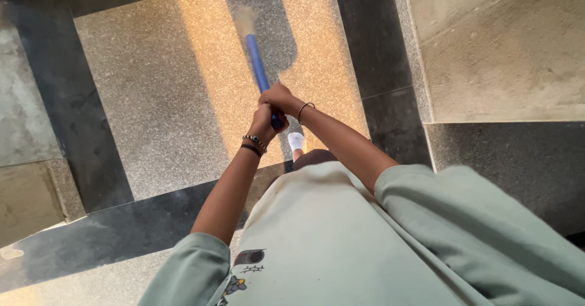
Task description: The person sweeps a concrete floor with a broom, moving dust across various areas of the room and towards a balcony edge.
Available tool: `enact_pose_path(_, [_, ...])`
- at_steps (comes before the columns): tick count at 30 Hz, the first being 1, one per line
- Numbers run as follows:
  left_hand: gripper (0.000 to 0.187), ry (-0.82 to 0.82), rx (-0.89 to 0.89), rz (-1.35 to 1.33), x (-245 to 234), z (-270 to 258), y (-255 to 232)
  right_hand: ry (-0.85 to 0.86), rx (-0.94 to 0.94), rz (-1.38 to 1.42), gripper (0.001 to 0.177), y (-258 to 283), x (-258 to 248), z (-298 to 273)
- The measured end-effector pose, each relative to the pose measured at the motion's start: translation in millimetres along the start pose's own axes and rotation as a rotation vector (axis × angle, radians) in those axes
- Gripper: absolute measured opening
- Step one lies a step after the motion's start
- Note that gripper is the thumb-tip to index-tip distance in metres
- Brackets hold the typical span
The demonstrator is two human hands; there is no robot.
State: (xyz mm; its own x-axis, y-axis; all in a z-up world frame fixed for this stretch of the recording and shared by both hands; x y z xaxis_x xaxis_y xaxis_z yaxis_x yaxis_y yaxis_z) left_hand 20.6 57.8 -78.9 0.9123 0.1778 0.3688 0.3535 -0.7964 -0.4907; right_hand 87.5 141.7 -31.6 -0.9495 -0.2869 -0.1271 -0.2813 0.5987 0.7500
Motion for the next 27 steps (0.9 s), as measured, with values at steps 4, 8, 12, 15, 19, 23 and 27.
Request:
enact_pose_path(4, [0.023, -0.064, -0.001, -0.031, -6.3, -5.9, 9.7, 0.068, -0.022, -0.072, 0.032, -27.2, 23.6, 28.2])
enact_pose_path(8, [0.024, -0.158, -0.099, -0.012, -31.2, -14.6, 10.9, 0.316, -0.122, -0.209, 0.033, -24.3, 73.2, 31.5])
enact_pose_path(12, [0.022, -0.106, -0.250, 0.006, -45.3, -13.2, 5.2, 0.299, 0.032, 0.010, 0.031, -36.2, 82.4, 45.4])
enact_pose_path(15, [0.019, 0.038, -0.341, 0.232, -49.2, 7.2, -20.3, 0.121, 0.123, 0.182, 0.029, -35.3, 65.3, 65.2])
enact_pose_path(19, [0.017, 0.132, -0.374, 0.248, -44.2, 55.6, -82.2, 0.070, 0.280, 0.383, 0.020, 0.1, 53.5, 106.7])
enact_pose_path(23, [0.017, 0.111, -0.254, 0.249, -59.5, 80.8, -150.7, -0.015, 0.177, 0.397, 0.023, 67.2, 54.4, 154.3])
enact_pose_path(27, [0.039, -0.090, -0.017, 0.058, -79.1, 67.0, -181.5, -0.097, 0.027, -0.108, 0.031, 124.3, 64.8, 159.6])
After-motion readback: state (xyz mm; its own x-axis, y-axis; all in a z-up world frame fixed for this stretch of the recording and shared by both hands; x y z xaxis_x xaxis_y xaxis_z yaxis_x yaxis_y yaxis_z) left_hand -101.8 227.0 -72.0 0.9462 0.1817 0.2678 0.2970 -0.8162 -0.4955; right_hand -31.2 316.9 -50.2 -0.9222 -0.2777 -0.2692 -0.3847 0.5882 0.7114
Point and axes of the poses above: each hand's wrist, its own z-axis towards the middle knuckle, its own x-axis out of the palm, y = z × x, the point moved 10 cm from there along z, towards the middle knuckle, and after that the axes turned 12 degrees about z, right-handed, at the moved point
